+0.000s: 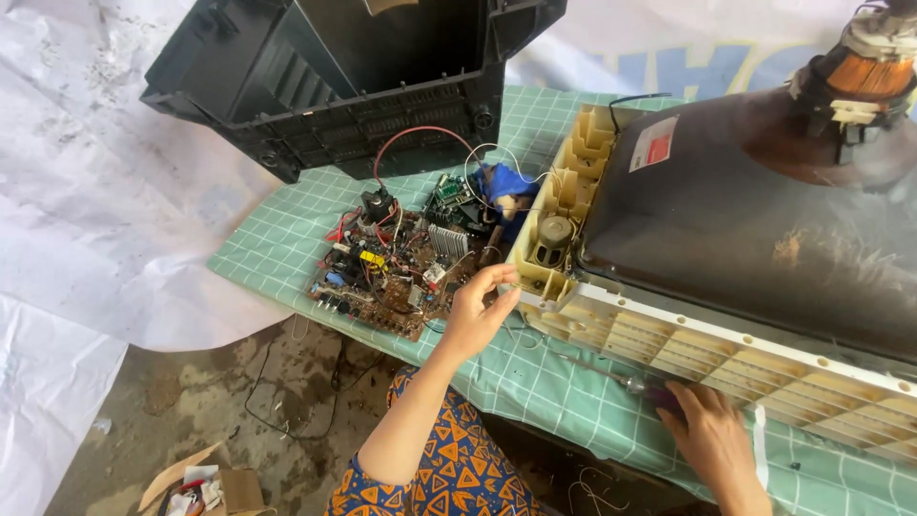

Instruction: The person cleans a small speaker from a CRT television using a toothbrush, then places it back into the chassis and secures it with a screwdriver.

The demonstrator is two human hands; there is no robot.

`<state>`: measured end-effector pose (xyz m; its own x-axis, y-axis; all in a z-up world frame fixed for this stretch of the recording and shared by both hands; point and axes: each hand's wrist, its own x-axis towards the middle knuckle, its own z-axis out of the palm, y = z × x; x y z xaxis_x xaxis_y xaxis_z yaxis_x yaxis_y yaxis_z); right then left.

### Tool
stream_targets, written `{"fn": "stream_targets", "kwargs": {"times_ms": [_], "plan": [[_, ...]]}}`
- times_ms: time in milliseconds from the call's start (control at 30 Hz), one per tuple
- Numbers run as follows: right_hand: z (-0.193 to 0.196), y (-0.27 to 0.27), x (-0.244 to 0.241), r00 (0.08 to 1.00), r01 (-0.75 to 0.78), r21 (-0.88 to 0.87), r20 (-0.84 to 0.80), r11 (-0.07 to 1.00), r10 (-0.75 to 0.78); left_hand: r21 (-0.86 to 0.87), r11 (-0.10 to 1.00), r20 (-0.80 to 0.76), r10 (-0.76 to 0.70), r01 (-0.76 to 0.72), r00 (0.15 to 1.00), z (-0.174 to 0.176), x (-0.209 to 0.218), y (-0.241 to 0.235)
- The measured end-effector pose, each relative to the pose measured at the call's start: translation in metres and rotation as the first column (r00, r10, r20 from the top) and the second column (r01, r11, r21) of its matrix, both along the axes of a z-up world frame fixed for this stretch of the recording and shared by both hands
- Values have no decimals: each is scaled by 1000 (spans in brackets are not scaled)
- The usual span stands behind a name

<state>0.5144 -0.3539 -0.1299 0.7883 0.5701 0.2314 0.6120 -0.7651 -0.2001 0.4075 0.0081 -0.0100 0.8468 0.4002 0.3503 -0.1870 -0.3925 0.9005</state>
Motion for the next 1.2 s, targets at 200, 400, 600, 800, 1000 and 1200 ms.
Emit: {"fn": "stream_targets", "kwargs": {"times_ms": [200,400,600,800,1000,1200], "plan": [[-19,-7,7,996,9,-74,-92,997,-16,109,992,-101,79,-68,992,-12,21,11],[-31,-8,8,989,67,-77,-126,995,-76,154,986,-72,79,-67,994,-28,29,24],[-26,-7,9,995,-14,-24,-98,1000,11,154,985,-85,93,-79,992,-38,41,29],[11,-13,1,978,-34,95,-201,995,53,237,964,-28,133,-122,991,-42,55,28],[73,-28,-13,899,97,340,-433,935,64,324,938,66,110,-126,992,-45,73,32],[121,-16,-15,966,161,674,-258,720,25,489,868,-4,102,-87,995,-60,94,36]]}}
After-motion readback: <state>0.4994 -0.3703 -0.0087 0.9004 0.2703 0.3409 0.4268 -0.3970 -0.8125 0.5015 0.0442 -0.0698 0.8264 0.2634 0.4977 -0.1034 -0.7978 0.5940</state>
